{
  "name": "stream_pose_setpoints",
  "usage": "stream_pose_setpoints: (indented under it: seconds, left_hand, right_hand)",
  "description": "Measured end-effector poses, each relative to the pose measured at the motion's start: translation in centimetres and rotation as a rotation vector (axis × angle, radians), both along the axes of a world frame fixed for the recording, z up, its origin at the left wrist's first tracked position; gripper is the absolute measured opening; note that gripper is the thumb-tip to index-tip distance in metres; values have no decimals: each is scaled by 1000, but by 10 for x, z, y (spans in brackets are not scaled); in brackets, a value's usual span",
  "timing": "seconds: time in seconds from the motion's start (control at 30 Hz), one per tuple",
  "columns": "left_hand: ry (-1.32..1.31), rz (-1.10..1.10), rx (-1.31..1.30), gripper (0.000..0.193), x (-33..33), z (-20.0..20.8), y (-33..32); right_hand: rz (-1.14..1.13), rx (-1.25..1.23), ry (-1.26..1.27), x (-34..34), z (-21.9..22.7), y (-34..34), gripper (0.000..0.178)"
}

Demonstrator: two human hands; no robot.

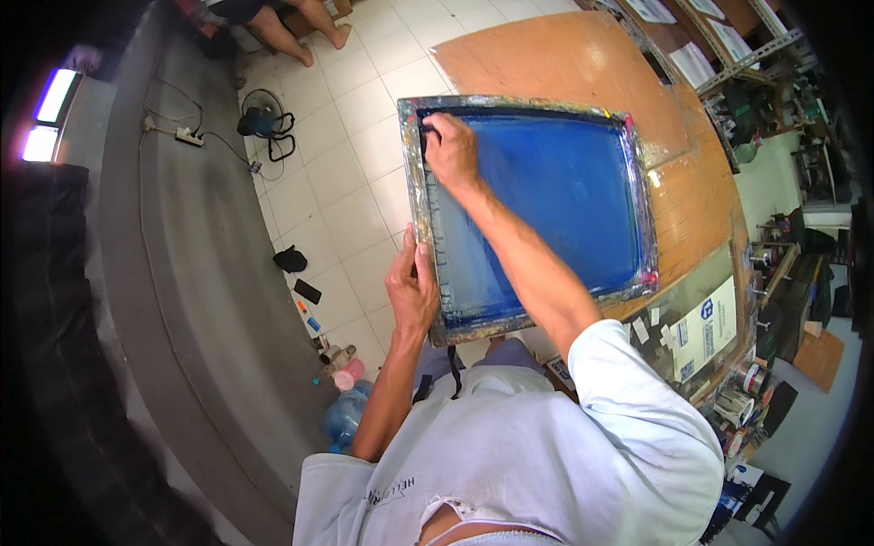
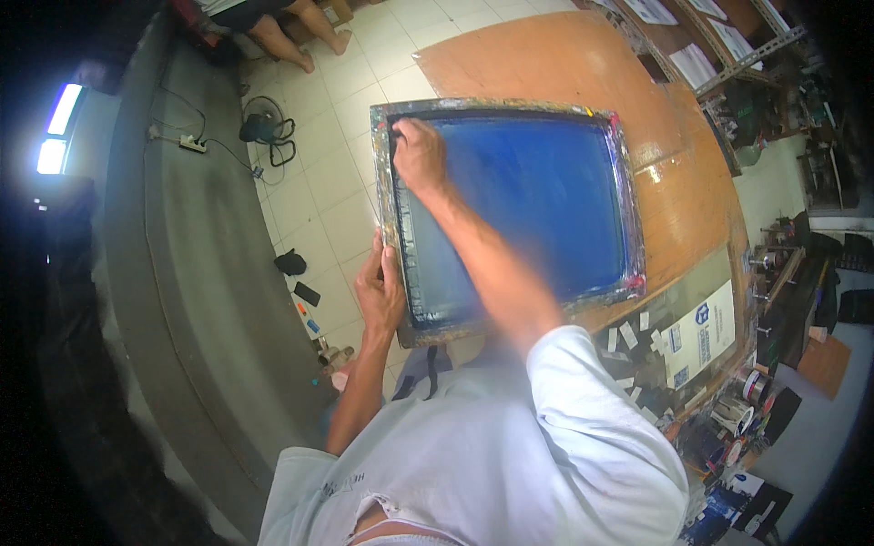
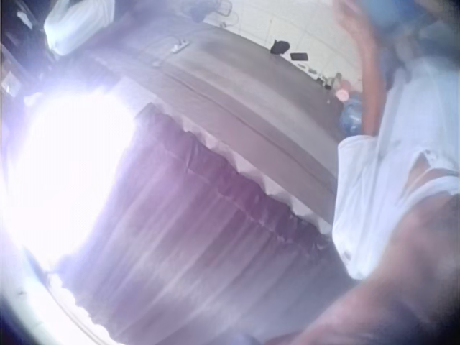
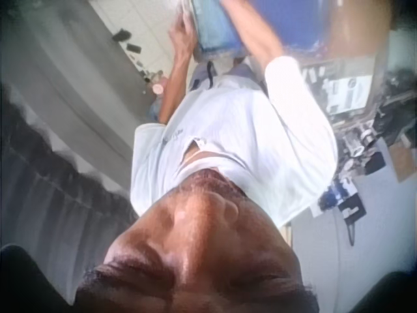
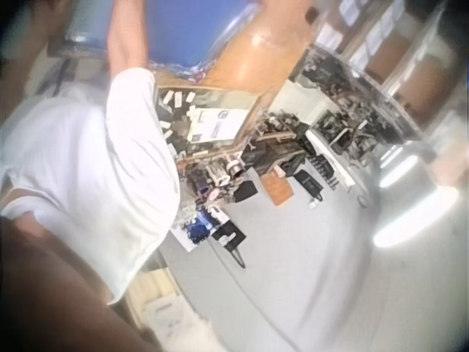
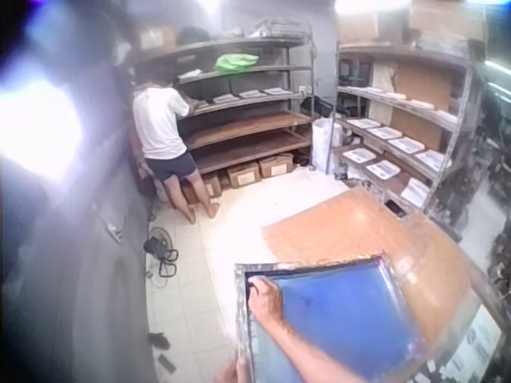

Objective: The person applies blue ink to a screen printing frame using a cloth, then wipes the frame and a glass surface on the workbench. They handle a dark fabric piece and continue wiping the glass area while another person works nearby.

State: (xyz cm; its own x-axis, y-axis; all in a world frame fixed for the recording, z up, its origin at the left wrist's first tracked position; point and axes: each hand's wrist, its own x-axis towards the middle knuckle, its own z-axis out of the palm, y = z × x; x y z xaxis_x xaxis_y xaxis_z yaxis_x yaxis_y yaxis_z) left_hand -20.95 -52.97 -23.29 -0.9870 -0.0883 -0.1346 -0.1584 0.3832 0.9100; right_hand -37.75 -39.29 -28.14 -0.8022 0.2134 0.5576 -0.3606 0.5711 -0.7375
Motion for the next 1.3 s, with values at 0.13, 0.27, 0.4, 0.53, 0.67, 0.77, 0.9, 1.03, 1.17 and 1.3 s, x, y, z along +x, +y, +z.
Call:
stream_pose_setpoints:
  seconds: [0.13,0.27,0.4,0.53,0.67,0.77,0.9,1.03,1.17,1.3]
  left_hand:
    - [247,19,-51,40,-4,-18,-16]
    - [137,-30,-82,41,-3,-1,-17]
    - [173,-18,-53,41,-4,-4,-13]
    - [126,-50,-47,46,-4,-2,-16]
    - [143,-36,-50,43,-6,1,-17]
    - [134,12,-10,42,-7,0,-8]
    - [142,55,40,41,-8,12,3]
    - [130,44,5,41,-6,10,2]
    - [201,64,65,40,-7,11,6]
    - [134,91,44,40,-8,13,9]
  right_hand:
    - [144,237,-12,70,2,-11,27]
    - [150,300,-44,56,1,8,18]
    - [-321,164,-171,-16,-1,17,13]
    - [-180,-93,-44,-31,4,-33,18]
    - [-6,159,-16,-37,5,-16,11]
    - [-99,325,-34,-29,-6,29,7]
    - [-201,428,-89,-8,-18,108,11]
    - [-401,615,-143,15,-34,215,10]
    - [-425,793,-276,48,-37,340,9]
    - [-271,939,-397,64,-31,351,13]
